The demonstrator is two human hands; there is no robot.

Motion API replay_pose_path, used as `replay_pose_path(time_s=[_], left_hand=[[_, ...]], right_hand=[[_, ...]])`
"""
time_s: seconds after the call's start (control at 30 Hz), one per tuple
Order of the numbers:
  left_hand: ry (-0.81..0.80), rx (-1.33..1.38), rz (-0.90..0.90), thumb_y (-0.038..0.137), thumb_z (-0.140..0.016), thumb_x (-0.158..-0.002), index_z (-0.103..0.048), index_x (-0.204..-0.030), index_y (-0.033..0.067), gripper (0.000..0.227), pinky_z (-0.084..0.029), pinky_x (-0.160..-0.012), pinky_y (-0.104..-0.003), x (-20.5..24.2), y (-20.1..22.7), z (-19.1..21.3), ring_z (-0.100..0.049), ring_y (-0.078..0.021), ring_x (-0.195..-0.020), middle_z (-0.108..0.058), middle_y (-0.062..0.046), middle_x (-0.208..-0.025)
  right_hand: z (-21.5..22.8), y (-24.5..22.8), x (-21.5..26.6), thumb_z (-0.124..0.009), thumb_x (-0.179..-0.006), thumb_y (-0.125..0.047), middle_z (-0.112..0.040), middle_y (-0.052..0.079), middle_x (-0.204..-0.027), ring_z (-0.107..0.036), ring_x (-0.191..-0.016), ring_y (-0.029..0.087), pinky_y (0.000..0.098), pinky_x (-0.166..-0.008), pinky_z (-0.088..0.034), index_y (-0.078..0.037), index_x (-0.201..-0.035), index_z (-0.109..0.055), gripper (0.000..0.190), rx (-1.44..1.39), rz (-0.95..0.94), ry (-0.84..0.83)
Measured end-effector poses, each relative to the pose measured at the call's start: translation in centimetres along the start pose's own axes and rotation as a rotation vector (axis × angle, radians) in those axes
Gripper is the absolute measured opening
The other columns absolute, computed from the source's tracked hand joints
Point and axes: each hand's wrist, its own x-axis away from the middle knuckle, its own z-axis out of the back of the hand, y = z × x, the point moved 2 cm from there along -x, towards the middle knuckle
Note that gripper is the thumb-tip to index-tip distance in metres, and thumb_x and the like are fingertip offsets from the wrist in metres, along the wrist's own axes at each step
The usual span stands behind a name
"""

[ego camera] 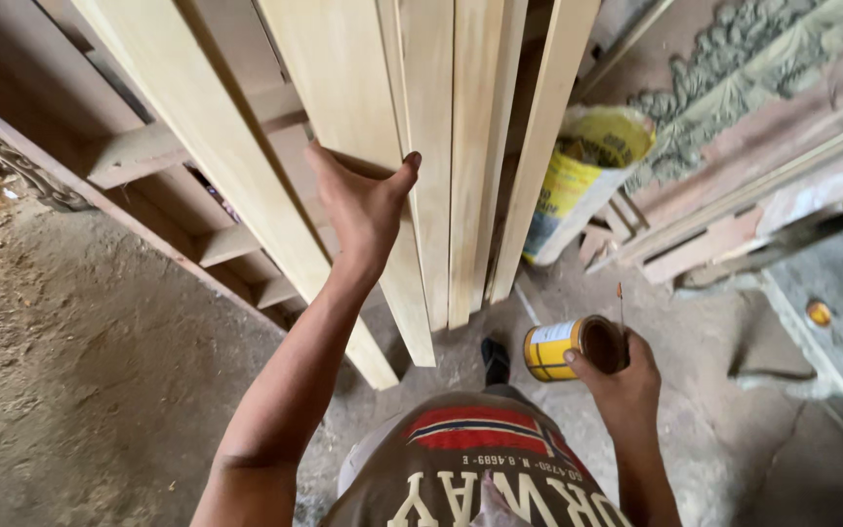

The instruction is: The person kneels on the floor and applies a dark wood stain to several vertical wooden planks using a small brush. They repeatedly dip the brush into a can of stain and apply it to the surface of the planks.

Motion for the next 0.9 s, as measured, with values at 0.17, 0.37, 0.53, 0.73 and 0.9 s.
replay_pose_path(time_s=[0.17, 0.37, 0.53, 0.73, 0.9], left_hand=[[0.038, 0.014, 0.166, 0.024, -0.094, -0.071, -0.039, -0.114, -0.0071, 0.076, -0.054, -0.085, -0.047, -2.1, -1.4, -9.2, -0.062, -0.0317, -0.096, -0.059, -0.022, -0.104], [0.273, -0.105, -0.019, 0.022, -0.096, -0.067, -0.034, -0.129, -0.0111, 0.093, -0.047, -0.09, -0.051, -4.8, -3.8, -17.2, -0.055, -0.0385, -0.102, -0.054, -0.025, -0.111], [0.16, -0.247, 0.274, 0.036, -0.091, -0.075, -0.044, -0.127, -0.0067, 0.083, -0.049, -0.102, -0.048, -7.3, -5.9, -20.6, -0.058, -0.0395, -0.116, -0.06, -0.024, -0.122], [0.105, -0.47, 0.06, 0.039, -0.098, -0.062, -0.024, -0.15, 0.0019, 0.121, -0.029, -0.11, -0.057, -7.6, -8.7, -19.5, -0.035, -0.0438, -0.137, -0.037, -0.029, -0.149], [-0.159, -0.475, 0.02, 0.041, -0.092, -0.071, -0.031, -0.156, 0.0065, 0.11, -0.038, -0.117, -0.05, -0.7, -9.2, -17.7, -0.041, -0.0428, -0.14, -0.041, -0.027, -0.151]], right_hand=[[0.6, 4.5, -7.7, -0.089, -0.07, -0.025, -0.072, 0.017, -0.112, -0.07, -0.099, 0.024, 0.0361, -0.088, -0.056, 0.003, -0.12, -0.066, 0.062, -0.1, -0.018, -0.05], [2.0, 8.3, -18.2, -0.094, -0.062, -0.029, -0.069, 0.022, -0.106, -0.067, -0.098, 0.034, 0.0427, -0.086, -0.054, 0.003, -0.111, -0.067, 0.065, 0.173, 0.166, -0.095], [1.2, 10.5, -24.2, -0.095, -0.059, -0.031, -0.069, 0.021, -0.105, -0.067, -0.097, 0.036, 0.0447, -0.085, -0.053, 0.002, -0.109, -0.068, 0.066, 0.152, 0.223, -0.166], [-2.1, 9.7, -26.2, -0.093, -0.063, -0.032, -0.07, 0.021, -0.104, -0.069, -0.095, 0.034, 0.0437, -0.084, -0.054, 0.002, -0.108, -0.068, 0.061, 0.03, 0.197, -0.215], [-5.3, 6.1, -27.5, -0.093, -0.06, -0.033, -0.071, 0.019, -0.101, -0.071, -0.092, 0.032, 0.0425, -0.081, -0.055, 0.0, -0.104, -0.068, 0.061, 0.039, 0.23, -0.344]])
